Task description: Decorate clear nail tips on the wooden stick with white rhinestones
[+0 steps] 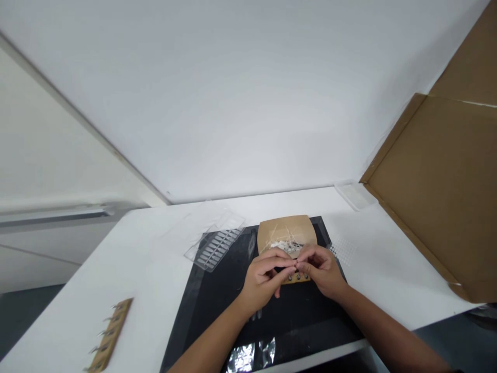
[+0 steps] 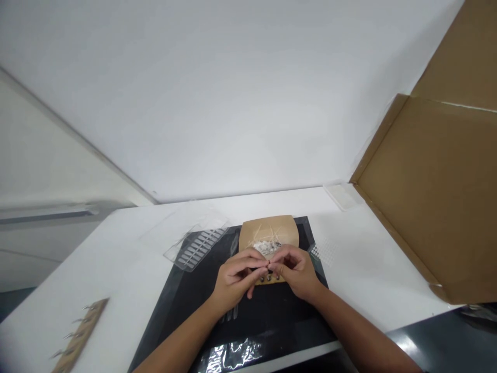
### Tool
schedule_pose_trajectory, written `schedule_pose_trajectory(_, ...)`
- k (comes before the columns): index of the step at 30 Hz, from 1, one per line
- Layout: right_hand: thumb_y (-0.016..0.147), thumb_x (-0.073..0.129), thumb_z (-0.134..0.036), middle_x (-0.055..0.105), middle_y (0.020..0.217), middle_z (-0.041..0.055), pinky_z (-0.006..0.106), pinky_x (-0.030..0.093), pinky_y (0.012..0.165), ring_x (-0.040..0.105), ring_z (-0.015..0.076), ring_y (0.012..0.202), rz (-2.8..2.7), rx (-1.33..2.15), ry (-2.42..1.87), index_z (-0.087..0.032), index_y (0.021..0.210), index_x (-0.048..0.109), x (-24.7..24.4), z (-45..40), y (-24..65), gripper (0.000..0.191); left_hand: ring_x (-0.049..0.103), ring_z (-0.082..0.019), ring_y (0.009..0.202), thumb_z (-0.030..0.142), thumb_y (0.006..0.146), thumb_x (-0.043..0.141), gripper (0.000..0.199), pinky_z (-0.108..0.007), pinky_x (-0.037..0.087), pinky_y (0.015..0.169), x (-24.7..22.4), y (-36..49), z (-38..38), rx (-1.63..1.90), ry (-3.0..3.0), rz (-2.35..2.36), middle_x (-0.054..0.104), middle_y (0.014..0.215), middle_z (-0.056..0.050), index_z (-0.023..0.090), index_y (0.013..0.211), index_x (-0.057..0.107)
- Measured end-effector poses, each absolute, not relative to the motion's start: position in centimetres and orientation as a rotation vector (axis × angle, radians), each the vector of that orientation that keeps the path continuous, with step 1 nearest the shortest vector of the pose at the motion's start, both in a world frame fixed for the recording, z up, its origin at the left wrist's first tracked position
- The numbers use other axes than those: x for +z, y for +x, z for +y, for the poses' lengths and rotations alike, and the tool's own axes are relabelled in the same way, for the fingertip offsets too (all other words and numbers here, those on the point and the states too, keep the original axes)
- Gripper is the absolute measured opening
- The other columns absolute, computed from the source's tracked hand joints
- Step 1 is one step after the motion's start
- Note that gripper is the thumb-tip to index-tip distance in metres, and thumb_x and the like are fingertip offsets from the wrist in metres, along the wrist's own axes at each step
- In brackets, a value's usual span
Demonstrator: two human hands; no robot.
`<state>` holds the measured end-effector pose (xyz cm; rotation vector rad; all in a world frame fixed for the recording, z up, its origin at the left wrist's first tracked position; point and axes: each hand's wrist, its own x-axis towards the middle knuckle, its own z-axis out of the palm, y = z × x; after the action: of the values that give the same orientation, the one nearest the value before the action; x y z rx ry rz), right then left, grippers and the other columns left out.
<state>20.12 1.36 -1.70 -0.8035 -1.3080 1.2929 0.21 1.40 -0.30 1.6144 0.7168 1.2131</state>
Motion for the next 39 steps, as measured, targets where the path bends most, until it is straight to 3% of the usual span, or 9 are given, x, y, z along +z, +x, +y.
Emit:
schedule_pose_trajectory(9,0.096,0.075,-0.045,0.069,0.082,0.0000,0.029,0.053,0.072,0.067,0.0168,0.075,-1.405,1.315,-0.873,-0.022,0.090,0.067,-1.38,1.14,20.15,0.025,0.060,-0.002,0.046,0.025,0.102,0.066,0.021,-0.012,0.050,0.036,-0.38,0.12,1.34,1.197,1.724,0.764,0.070,0.107,-0.010,0.018,0.115,0.081)
schedule_pose_trajectory(16,0.102,0.065,-0.039,0.066,0.083,-0.0004,0.027,0.052,0.071,0.065,0.0155,0.075,-1.508,1.239,-0.857,-0.022,0.092,0.062,-1.29,0.81,19.98,0.019,0.061,-0.002,0.050,0.018,0.102,0.064,0.022,-0.010,0.051,0.041,-0.09,0.35,1.36,1.250,1.853,0.754,0.068,0.098,-0.006,0.021,0.117,0.080)
schedule_pose_trajectory(26,0.092,0.081,-0.033,0.067,0.085,0.0000,0.027,0.054,0.067,0.066,0.0157,0.075,-1.536,1.069,-0.856,-0.023,0.092,0.068,-1.72,0.84,20.08,0.017,0.068,-0.007,0.053,0.021,0.100,0.068,0.018,-0.013,0.053,0.037,-0.95,0.40,1.48,1.264,1.698,0.775,0.068,0.097,-0.007,0.020,0.111,0.083)
schedule_pose_trajectory(34,0.098,0.075,-0.028,0.073,0.088,0.0019,0.027,0.055,0.066,0.069,0.0152,0.072,-1.575,0.855,-0.858,-0.026,0.099,0.079,-1.77,1.16,20.37,0.005,0.067,-0.009,0.046,0.016,0.094,0.076,0.012,-0.014,0.052,0.038,-0.49,0.45,1.73,1.361,1.729,0.789,0.071,0.078,-0.002,0.017,0.104,0.083)
schedule_pose_trajectory(39,0.098,0.075,-0.028,0.072,0.087,0.0014,0.027,0.054,0.065,0.069,0.0144,0.071,-1.541,0.940,-0.836,-0.026,0.099,0.080,-1.79,1.45,20.56,0.006,0.066,-0.008,0.048,0.015,0.093,0.076,0.010,-0.015,0.052,0.043,0.04,0.24,1.97,1.374,1.802,0.783,0.075,0.085,-0.005,0.017,0.100,0.082)
